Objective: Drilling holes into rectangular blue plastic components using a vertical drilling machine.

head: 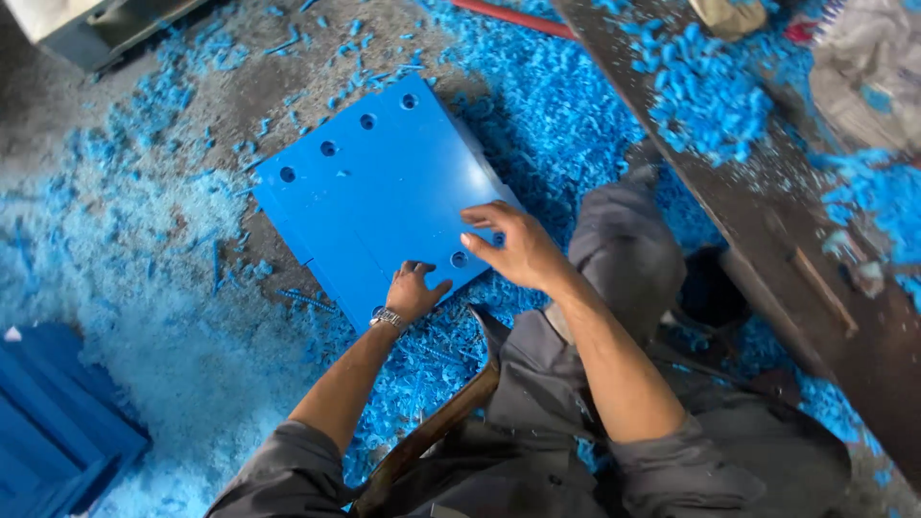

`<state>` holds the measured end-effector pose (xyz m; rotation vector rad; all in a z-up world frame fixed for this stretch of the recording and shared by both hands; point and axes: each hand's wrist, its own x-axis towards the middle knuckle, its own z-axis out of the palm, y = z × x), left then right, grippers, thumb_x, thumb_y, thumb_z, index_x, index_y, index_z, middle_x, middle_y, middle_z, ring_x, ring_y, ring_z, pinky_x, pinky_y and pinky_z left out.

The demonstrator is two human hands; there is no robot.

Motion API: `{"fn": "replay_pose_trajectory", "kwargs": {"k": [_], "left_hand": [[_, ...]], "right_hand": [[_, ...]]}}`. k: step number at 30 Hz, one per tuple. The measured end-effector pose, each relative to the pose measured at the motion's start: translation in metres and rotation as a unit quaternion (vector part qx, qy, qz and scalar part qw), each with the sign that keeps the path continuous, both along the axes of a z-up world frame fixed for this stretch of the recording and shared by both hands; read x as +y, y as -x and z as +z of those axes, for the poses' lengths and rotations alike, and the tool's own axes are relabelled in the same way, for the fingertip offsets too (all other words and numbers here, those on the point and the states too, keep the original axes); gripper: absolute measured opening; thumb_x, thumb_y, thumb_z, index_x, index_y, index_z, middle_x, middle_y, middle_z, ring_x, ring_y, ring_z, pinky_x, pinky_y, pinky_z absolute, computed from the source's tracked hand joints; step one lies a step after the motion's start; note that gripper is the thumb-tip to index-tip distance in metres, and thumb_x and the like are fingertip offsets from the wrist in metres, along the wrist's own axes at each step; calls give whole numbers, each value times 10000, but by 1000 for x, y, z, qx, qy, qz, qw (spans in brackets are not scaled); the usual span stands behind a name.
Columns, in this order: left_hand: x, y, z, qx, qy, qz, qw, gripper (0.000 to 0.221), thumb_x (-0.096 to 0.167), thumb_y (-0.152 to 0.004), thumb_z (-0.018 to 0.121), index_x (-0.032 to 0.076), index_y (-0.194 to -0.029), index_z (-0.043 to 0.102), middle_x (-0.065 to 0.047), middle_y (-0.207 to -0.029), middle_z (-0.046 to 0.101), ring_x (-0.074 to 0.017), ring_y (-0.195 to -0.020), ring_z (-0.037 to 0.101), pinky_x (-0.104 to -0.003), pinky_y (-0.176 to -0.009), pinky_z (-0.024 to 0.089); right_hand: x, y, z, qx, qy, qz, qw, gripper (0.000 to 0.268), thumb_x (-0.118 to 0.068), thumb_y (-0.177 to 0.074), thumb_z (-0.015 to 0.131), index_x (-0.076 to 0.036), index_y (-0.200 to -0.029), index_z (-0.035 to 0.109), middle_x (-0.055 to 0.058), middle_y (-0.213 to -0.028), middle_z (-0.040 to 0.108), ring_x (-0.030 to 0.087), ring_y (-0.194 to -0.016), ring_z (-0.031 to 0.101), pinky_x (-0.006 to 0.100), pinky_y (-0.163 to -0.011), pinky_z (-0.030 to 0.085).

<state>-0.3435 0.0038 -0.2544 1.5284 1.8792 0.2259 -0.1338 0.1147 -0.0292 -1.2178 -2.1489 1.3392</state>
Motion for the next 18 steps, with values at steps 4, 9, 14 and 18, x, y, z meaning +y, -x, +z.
{"fn": "replay_pose_trajectory", "kwargs": {"k": [4, 9, 14, 18], "left_hand": [[46, -58, 146, -137, -214, -50, 966, 443, 413, -870, 765, 87, -1169, 740, -165, -1190, 698, -354, -1082, 667, -446, -918, 530], [54, -161, 284, -246, -313, -241, 885, 327, 264, -927, 782, 48, -1163, 714, -150, -1155, 712, -339, -1062, 690, -426, -910, 550], [7, -276, 313, -315, -273, -422, 805, 301, 226, -932, 784, 45, -1158, 703, -133, -1146, 711, -326, -1070, 690, -416, -922, 549], [-45, -342, 300, -329, -199, -532, 754, 312, 226, -891, 795, 47, -1134, 718, -133, -1124, 696, -327, -1042, 674, -416, -871, 539]], "right_hand": [[-98, -86, 93, 4, -215, -60, 975, 349, -227, -934, 748, -71, -1241, 691, 129, -1219, 690, 304, -1179, 659, 412, -957, 541], [-228, -226, 102, -75, -221, -308, 922, 319, -198, -918, 759, -80, -1206, 693, 117, -1161, 675, 278, -1072, 684, 382, -900, 564], [-398, -312, 59, -208, -182, -580, 766, 296, -172, -914, 765, -60, -1183, 708, 143, -1125, 656, 303, -1003, 683, 402, -840, 564], [-543, -336, -18, -280, -41, -737, 614, 364, -237, -879, 786, -71, -1189, 693, 161, -1191, 629, 331, -1025, 673, 423, -829, 567]]}}
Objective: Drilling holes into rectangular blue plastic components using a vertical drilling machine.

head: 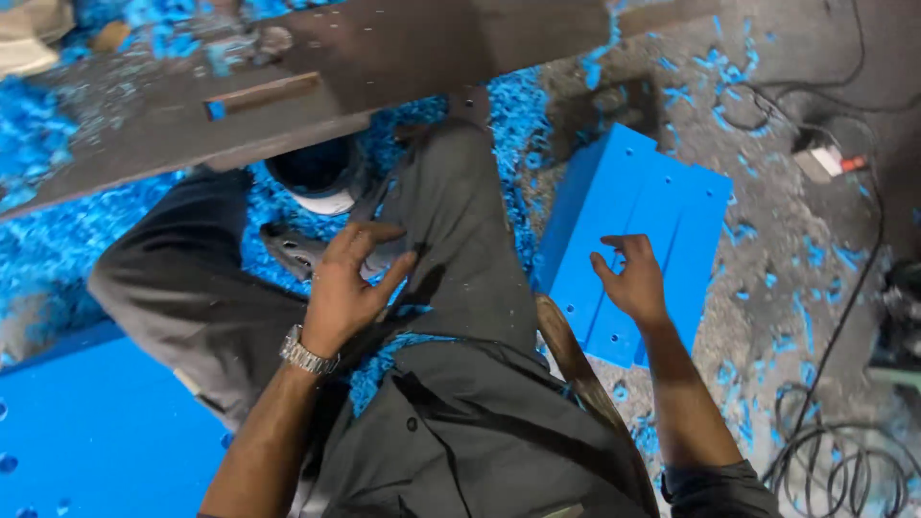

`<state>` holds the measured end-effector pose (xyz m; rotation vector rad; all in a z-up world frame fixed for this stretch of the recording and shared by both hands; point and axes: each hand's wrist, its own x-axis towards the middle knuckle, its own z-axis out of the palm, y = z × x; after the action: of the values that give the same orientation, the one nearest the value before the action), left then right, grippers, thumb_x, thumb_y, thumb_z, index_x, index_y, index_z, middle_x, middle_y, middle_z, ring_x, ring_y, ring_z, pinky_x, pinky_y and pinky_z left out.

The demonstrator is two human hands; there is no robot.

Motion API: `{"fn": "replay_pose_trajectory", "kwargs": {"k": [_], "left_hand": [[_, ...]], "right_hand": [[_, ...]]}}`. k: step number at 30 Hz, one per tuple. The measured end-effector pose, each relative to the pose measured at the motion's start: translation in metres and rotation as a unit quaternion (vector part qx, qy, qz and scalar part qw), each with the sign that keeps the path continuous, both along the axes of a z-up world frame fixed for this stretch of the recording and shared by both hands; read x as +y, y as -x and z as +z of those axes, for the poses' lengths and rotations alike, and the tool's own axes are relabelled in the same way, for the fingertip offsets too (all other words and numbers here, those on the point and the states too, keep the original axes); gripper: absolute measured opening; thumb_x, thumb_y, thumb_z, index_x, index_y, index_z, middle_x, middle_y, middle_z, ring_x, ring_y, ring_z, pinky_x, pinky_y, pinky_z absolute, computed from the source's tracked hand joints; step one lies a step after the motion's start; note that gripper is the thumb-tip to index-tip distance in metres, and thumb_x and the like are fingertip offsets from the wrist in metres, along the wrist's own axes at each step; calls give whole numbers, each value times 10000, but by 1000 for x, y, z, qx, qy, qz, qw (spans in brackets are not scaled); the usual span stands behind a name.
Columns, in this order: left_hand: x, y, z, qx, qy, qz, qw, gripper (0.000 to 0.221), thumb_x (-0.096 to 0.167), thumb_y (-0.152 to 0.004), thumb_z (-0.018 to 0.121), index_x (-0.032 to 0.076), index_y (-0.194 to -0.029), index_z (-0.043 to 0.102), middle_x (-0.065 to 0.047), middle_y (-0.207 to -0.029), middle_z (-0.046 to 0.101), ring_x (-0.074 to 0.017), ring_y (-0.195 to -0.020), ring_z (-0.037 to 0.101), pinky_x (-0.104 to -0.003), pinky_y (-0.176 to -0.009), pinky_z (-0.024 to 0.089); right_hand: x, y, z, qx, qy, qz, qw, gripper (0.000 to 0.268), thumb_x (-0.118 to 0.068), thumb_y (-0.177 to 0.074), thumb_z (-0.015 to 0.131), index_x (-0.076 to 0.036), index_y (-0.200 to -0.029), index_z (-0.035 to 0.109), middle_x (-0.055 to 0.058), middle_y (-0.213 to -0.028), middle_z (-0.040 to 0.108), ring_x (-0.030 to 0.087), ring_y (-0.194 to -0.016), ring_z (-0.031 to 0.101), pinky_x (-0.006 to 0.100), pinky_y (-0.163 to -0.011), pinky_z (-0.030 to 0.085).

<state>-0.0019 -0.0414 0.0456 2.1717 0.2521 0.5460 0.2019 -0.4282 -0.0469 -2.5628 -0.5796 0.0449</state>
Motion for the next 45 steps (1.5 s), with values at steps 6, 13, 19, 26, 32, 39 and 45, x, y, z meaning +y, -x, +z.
{"fn": "replay_pose_trajectory", "kwargs": {"k": [6, 13, 19, 26, 32, 39, 45], "left_hand": [[-59, -43, -11, 48, 21, -167, 985, 307, 232, -870, 784, 67, -1124, 734, -101, -1109, 695, -299, -1031, 671, -395, -887, 531], [-74, -47, -11, 51, 9, -198, 979, 291, 226, -868, 778, 60, -1103, 730, -94, -1123, 705, -297, -1074, 671, -390, -930, 520], [-68, -44, -17, 68, 5, -185, 980, 284, 209, -867, 777, 48, -1097, 730, -105, -1112, 701, -301, -1061, 682, -387, -914, 532], [-68, -40, -13, 81, 33, -154, 984, 263, 194, -869, 777, 41, -1078, 732, -100, -1091, 711, -286, -1043, 699, -371, -901, 543], [-56, -36, -11, 97, 64, -121, 986, 268, 196, -859, 775, 52, -1083, 742, -97, -1100, 720, -270, -1036, 711, -360, -879, 548], [-48, -32, -12, 49, 68, -100, 991, 261, 224, -882, 770, 71, -1092, 742, -97, -1087, 716, -277, -1028, 697, -368, -879, 541], [-56, -21, -1, -24, -5, -93, 995, 310, 291, -855, 801, 103, -1093, 738, -111, -1128, 682, -318, -1086, 637, -419, -933, 511]], "right_hand": [[-229, 15, -186, 9, 146, -315, 938, 880, -491, -824, 840, -54, -1471, 433, 275, -1412, 430, 489, -1339, 381, 592, -1097, 375], [-221, 40, -184, 171, 178, -463, 851, 1169, -681, -767, 726, -139, -1656, 194, 241, -1563, 294, 474, -1453, 316, 641, -1142, 348], [-221, 2, -141, 254, 156, -400, 867, 1464, -636, -555, 873, -116, -1666, 73, 301, -1541, 296, 540, -1404, 399, 601, -1119, 437], [-236, -39, -191, 219, 161, -458, 846, 1534, -625, -529, 994, 36, -1542, 51, 329, -1549, 151, 519, -1402, 290, 610, -1062, 379], [-224, -25, -146, 198, 163, -496, 830, 1339, -544, -535, 963, -9, -1572, 307, 268, -1547, 367, 467, -1330, 503, 611, -1070, 436], [-244, 16, -107, 129, -132, -384, 905, 826, -402, -705, 901, 53, -1348, 651, 203, -1214, 726, 303, -1021, 705, 419, -876, 570], [-206, 45, -40, 198, -334, -175, 905, 944, -180, -750, 816, 58, -1575, 425, 170, -1416, 609, 252, -1251, 598, 385, -1080, 465]]}}
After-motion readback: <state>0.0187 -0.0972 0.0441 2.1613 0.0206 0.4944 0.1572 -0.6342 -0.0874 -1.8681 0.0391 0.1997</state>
